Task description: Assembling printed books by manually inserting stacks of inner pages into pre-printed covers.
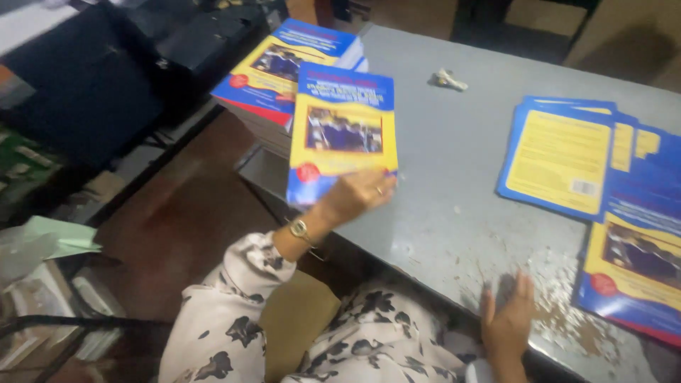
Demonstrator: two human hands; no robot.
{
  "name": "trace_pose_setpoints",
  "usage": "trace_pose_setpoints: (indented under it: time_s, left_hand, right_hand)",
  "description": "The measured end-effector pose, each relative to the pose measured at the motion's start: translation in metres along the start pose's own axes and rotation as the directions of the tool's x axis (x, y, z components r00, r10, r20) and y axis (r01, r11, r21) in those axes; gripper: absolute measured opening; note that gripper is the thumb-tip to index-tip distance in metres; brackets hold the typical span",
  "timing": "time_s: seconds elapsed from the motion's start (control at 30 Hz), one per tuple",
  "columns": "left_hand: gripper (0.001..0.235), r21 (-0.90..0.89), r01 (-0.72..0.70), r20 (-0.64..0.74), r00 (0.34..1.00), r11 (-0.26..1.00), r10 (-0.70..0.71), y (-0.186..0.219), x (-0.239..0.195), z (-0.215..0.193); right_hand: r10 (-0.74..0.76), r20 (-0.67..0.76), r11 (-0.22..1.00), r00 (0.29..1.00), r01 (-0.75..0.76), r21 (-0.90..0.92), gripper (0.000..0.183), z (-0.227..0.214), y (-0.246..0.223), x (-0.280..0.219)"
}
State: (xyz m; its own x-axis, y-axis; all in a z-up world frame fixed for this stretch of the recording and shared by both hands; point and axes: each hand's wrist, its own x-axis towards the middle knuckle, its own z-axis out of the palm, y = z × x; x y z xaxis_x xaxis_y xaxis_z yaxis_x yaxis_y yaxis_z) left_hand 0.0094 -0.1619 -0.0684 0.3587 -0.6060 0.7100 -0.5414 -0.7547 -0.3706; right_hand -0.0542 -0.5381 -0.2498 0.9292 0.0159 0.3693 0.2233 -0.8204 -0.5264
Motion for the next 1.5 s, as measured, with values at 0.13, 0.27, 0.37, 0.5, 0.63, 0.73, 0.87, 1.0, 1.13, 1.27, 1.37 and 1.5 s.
trace_pose_setpoints:
  time_s: [0.13, 0.27, 0.37, 0.5, 0.63, 0.73, 0.87, 1.0, 1.13, 1.27, 1.37, 1.5]
  left_hand:
    - [0.015, -0.270, 0.027, 0.070, 0.997, 0.962, -0.008, 0.102, -0.059, 0.101]
    - [0.006, -0.288, 0.137, 0.178, 0.980, 0.948, -0.087, 0.172, -0.054, 0.099]
    - [0.019, -0.274, 0.282, 0.102, 0.959, 0.920, -0.264, 0.183, -0.053, 0.105]
    - [0.006, -0.332, 0.213, -0.067, 0.966, 0.919, -0.249, 0.192, -0.017, 0.076]
    - [0.011, -0.550, 0.100, -0.119, 0.973, 0.829, -0.196, 0.215, -0.003, 0.064]
    - [0.010, -0.628, 0.051, -0.143, 0.973, 0.777, -0.179, 0.243, 0.003, 0.058]
    - [0.019, -0.754, 0.013, -0.088, 0.989, 0.657, -0.120, 0.281, -0.009, 0.063]
    - [0.014, -0.737, 0.033, -0.098, 0.983, 0.675, -0.154, 0.294, -0.005, 0.067]
    - [0.021, -0.735, 0.160, 0.086, 0.986, 0.659, -0.143, 0.294, -0.006, 0.065]
    - [0.036, -0.732, 0.356, 0.356, 0.927, 0.580, -0.120, 0.289, -0.015, 0.078]
    - [0.044, -0.697, 0.393, 0.401, 0.907, 0.599, -0.129, 0.288, -0.029, 0.095]
    - [0.045, -0.662, 0.445, 0.463, 0.876, 0.602, -0.139, 0.296, -0.041, 0.113]
  right_hand:
    - [-0.117, -0.156, 0.984, 0.981, 0.135, 0.113, 0.060, -0.007, 0.003, -0.005]
    - [0.065, -0.141, 0.910, 0.988, -0.001, 0.415, 0.056, -0.026, -0.014, -0.003]
    - [0.139, -0.169, 0.918, 0.976, -0.064, 0.390, 0.052, -0.031, -0.008, -0.008]
    - [0.151, -0.173, 0.880, 0.973, -0.053, 0.472, 0.044, -0.032, -0.011, -0.010]
    - [0.397, 0.184, 0.550, 0.899, -0.394, 0.737, 0.051, -0.022, 0.009, -0.010]
    - [0.450, 0.622, 0.143, 0.641, -0.739, 0.658, 0.081, -0.021, 0.020, -0.005]
    - [0.459, 0.606, 0.018, 0.650, -0.688, 0.725, 0.047, -0.019, 0.033, -0.012]
    - [0.482, 0.481, 0.221, 0.732, -0.633, 0.742, 0.036, -0.032, 0.023, -0.018]
    - [0.544, 0.432, 0.276, 0.720, -0.639, 0.718, 0.031, -0.037, 0.014, -0.011]
    - [0.589, 0.461, 0.274, 0.664, -0.700, 0.659, 0.035, -0.035, 0.026, 0.005]
    - [0.551, 0.449, 0.292, 0.703, -0.667, 0.686, 0.037, -0.036, 0.028, 0.005]
    - [0.564, 0.439, 0.274, 0.699, -0.660, 0.699, 0.037, -0.041, 0.012, 0.010]
